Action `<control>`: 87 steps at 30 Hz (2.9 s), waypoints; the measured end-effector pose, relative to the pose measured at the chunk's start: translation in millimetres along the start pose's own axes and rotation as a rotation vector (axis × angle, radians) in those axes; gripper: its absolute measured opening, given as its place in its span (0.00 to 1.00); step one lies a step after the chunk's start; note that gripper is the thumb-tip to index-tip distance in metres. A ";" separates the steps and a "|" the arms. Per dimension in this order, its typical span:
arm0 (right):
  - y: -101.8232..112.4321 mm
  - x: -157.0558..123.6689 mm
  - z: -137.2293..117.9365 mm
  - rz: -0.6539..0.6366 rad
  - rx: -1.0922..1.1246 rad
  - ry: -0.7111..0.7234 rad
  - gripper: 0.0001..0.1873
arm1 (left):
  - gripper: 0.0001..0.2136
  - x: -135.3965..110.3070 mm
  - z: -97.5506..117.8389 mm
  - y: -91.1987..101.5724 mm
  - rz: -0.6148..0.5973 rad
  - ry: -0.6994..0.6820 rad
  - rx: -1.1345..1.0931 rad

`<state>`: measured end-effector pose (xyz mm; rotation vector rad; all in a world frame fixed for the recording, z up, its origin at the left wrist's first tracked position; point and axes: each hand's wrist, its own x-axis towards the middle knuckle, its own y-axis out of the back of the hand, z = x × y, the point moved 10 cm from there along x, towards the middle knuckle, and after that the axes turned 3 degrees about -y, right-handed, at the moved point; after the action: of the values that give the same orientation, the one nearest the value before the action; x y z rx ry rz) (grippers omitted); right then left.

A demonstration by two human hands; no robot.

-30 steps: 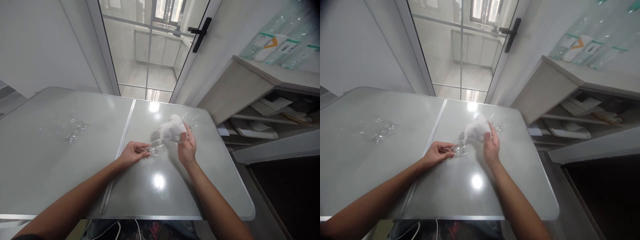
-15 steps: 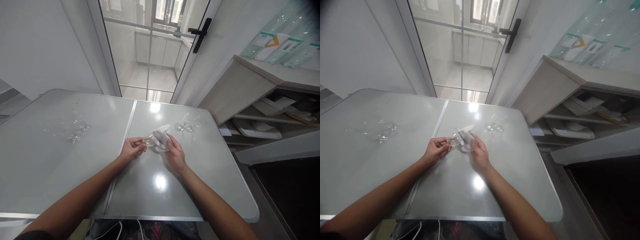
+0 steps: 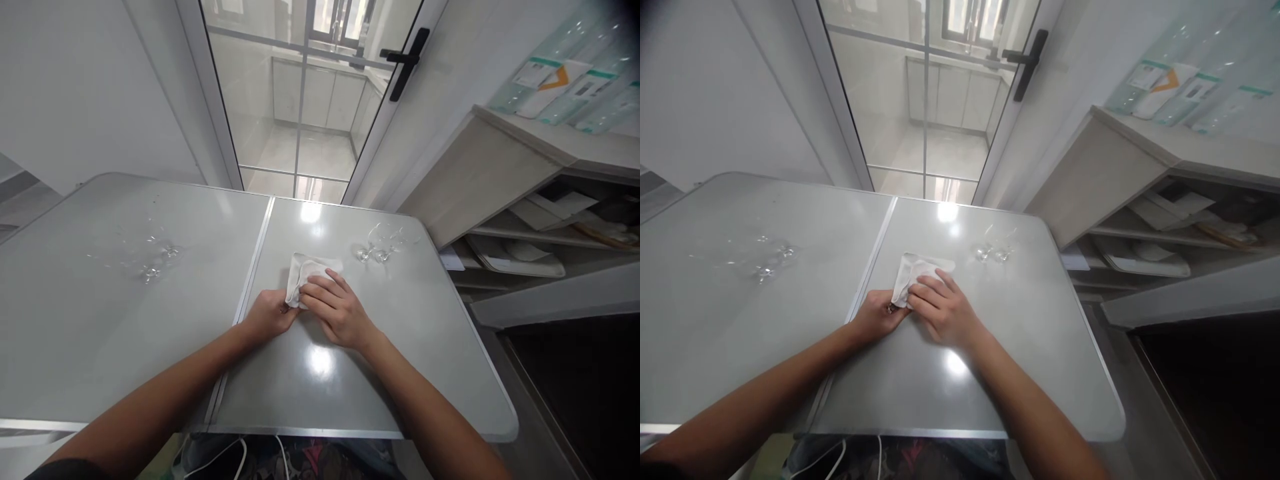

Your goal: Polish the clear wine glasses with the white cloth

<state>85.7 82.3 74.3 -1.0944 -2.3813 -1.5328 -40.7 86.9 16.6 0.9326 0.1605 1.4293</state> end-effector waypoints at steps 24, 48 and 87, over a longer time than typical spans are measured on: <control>-25.8 -3.7 3.4 0.013 0.122 -0.011 0.27 | 0.11 -7.4 -36.2 -22.6 -0.016 0.509 -0.585; 8.2 -7.8 34.5 0.353 0.529 -0.460 0.19 | 0.10 -6.9 40.9 -4.0 -0.078 -0.384 0.359; -70.9 -15.1 57.5 0.187 1.320 -0.700 0.23 | 0.28 -4.4 -16.2 -25.5 0.039 0.402 -1.057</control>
<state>69.1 105.7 -13.6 -1.3958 -2.6217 0.6729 -31.9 93.6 -11.8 -0.2182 -0.3050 1.4467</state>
